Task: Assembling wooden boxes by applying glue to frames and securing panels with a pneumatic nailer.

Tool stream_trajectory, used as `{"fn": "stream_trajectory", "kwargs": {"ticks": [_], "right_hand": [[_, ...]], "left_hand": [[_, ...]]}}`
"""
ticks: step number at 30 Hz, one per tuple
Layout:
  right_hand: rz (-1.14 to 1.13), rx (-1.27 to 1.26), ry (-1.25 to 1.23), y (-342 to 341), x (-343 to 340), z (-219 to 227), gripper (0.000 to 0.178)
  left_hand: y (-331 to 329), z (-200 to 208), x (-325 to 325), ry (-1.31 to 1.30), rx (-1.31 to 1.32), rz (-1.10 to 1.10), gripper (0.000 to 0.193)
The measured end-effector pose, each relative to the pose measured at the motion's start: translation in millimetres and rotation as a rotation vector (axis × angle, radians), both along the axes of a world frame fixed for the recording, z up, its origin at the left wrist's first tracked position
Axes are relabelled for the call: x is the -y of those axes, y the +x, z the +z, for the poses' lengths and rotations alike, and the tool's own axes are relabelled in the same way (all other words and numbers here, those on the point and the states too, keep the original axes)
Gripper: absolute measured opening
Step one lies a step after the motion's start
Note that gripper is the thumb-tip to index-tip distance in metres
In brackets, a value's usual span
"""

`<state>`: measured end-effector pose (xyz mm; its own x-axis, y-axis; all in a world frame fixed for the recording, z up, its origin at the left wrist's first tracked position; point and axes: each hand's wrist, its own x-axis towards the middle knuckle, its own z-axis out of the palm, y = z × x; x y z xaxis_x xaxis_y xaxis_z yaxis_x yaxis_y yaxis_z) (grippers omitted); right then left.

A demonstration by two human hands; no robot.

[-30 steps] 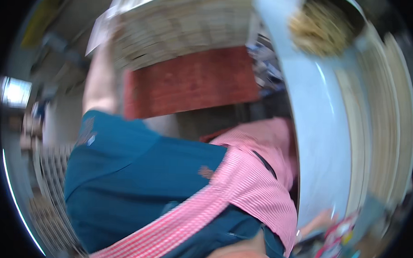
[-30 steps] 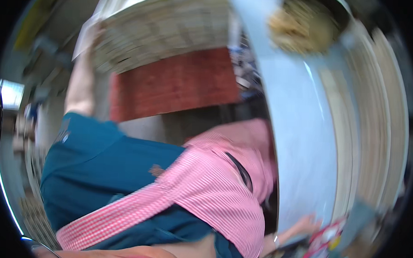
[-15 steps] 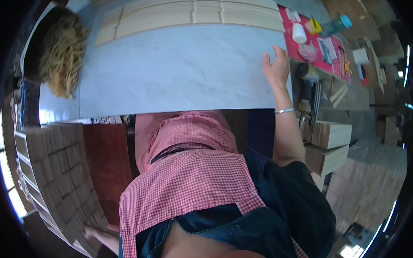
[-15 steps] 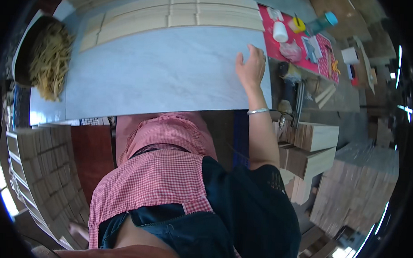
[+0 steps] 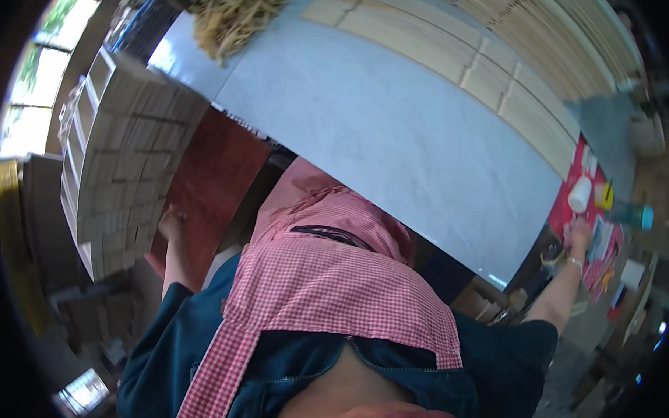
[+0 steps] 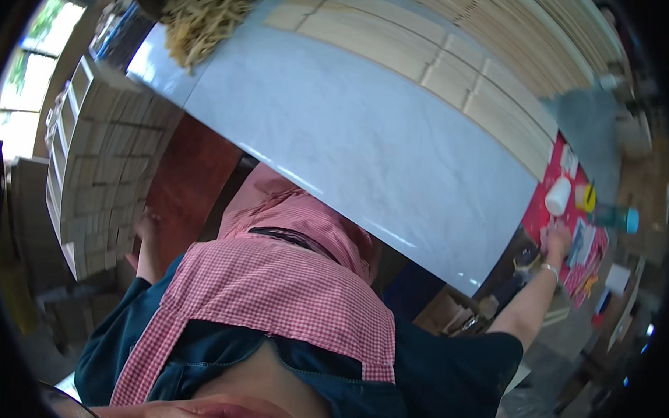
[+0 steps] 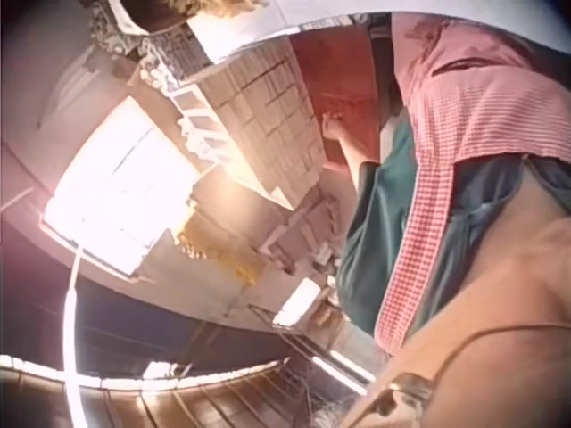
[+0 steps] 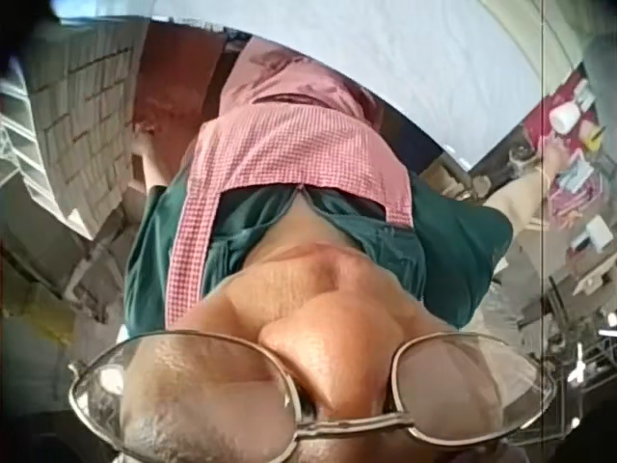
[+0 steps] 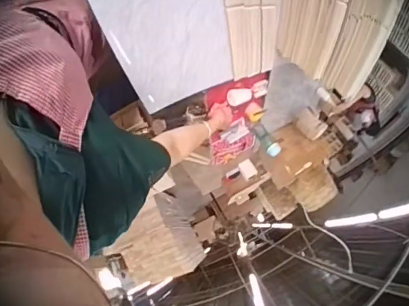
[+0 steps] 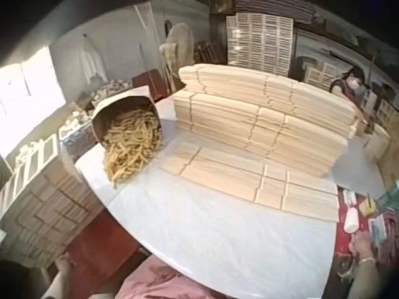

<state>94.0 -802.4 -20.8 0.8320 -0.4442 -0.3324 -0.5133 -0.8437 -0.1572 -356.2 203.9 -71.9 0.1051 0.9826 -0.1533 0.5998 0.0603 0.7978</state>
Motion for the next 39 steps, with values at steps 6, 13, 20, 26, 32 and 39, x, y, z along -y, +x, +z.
{"fn": "stream_trajectory", "kwargs": {"ticks": [6,13,20,26,32,39], "right_hand": [[-0.243,0.823,0.079,-60,-63,64,0.033],[0.844,0.752,0.043,-158,-425,26,0.054],[1.277,0.780,0.329,-123,-648,2,0.043],[1.231,0.800,0.383,-136,-636,6,0.042],[0.759,0.748,0.040,-154,-419,12,0.051],[0.723,0.834,0.032,-93,-499,4,0.051]], "left_hand": [[21,-5,43,-0.082,-0.206,-0.161,0.044],[6,-74,38,-0.036,-0.368,-0.391,0.045],[72,-33,75,-0.400,0.225,-0.222,0.043],[77,-28,84,-0.431,-0.005,-0.422,0.047],[20,-92,57,-0.567,0.122,-0.275,0.048],[70,-101,59,-0.611,0.237,-0.200,0.040]]}}
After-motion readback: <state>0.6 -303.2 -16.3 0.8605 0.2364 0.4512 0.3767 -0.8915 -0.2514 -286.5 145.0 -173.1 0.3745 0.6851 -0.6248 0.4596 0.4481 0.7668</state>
